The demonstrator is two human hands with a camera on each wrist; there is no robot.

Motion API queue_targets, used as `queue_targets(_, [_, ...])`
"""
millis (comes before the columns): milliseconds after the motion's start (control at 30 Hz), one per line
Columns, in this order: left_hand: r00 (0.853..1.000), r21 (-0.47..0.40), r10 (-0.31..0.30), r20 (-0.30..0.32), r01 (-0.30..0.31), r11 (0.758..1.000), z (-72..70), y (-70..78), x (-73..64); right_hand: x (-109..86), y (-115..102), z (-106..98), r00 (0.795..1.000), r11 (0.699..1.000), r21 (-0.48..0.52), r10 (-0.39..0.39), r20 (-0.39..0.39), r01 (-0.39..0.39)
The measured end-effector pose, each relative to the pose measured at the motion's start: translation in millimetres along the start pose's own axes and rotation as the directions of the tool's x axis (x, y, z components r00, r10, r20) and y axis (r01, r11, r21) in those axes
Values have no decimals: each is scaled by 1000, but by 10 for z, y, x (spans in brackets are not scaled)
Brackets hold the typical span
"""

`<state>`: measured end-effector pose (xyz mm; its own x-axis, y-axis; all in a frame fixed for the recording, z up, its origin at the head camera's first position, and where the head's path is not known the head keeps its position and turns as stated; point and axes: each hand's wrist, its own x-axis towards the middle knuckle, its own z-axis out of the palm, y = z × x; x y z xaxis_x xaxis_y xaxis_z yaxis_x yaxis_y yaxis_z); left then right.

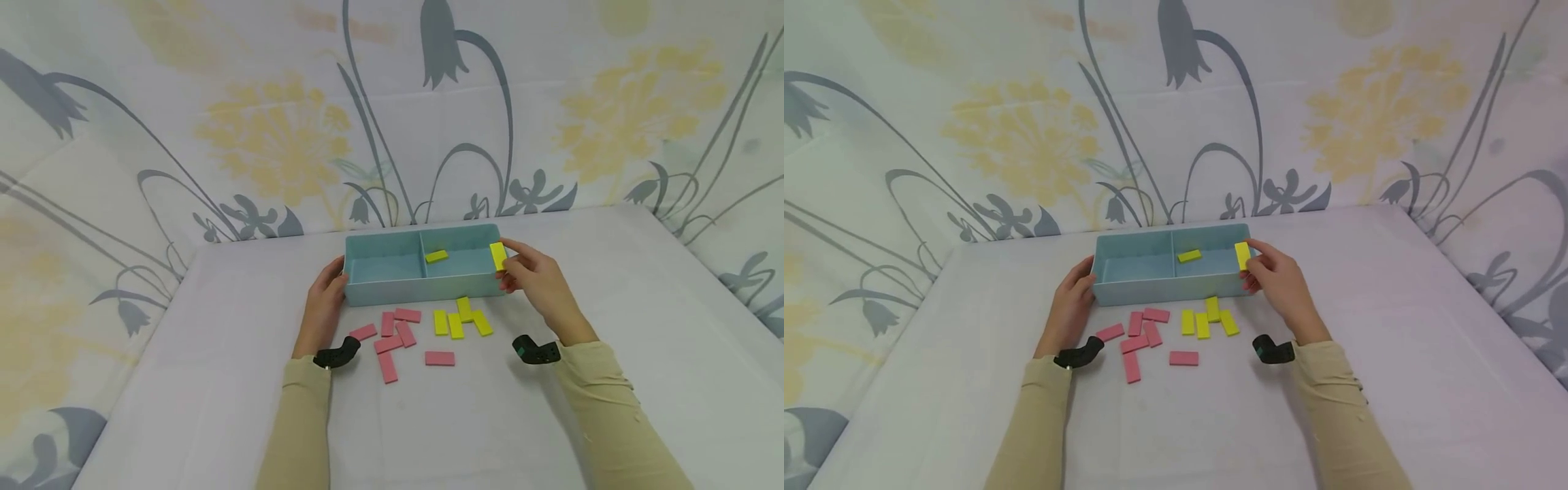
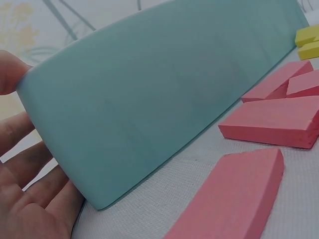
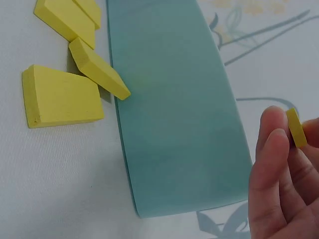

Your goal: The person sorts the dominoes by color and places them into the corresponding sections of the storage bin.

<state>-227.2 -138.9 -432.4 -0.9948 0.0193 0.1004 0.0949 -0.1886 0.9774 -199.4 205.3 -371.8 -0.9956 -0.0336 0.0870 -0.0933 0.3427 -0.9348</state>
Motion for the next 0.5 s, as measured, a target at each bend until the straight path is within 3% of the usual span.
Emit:
queue_targets(367, [1000, 23, -12, 3, 12, 1000, 1, 8, 6, 104, -70, 16, 1000, 1000, -13, 11, -28, -11])
queue_targets(500, [1000, 29, -11, -3, 11, 1000, -6, 9, 8, 156, -122, -1, 1000, 997, -73, 27, -15, -28])
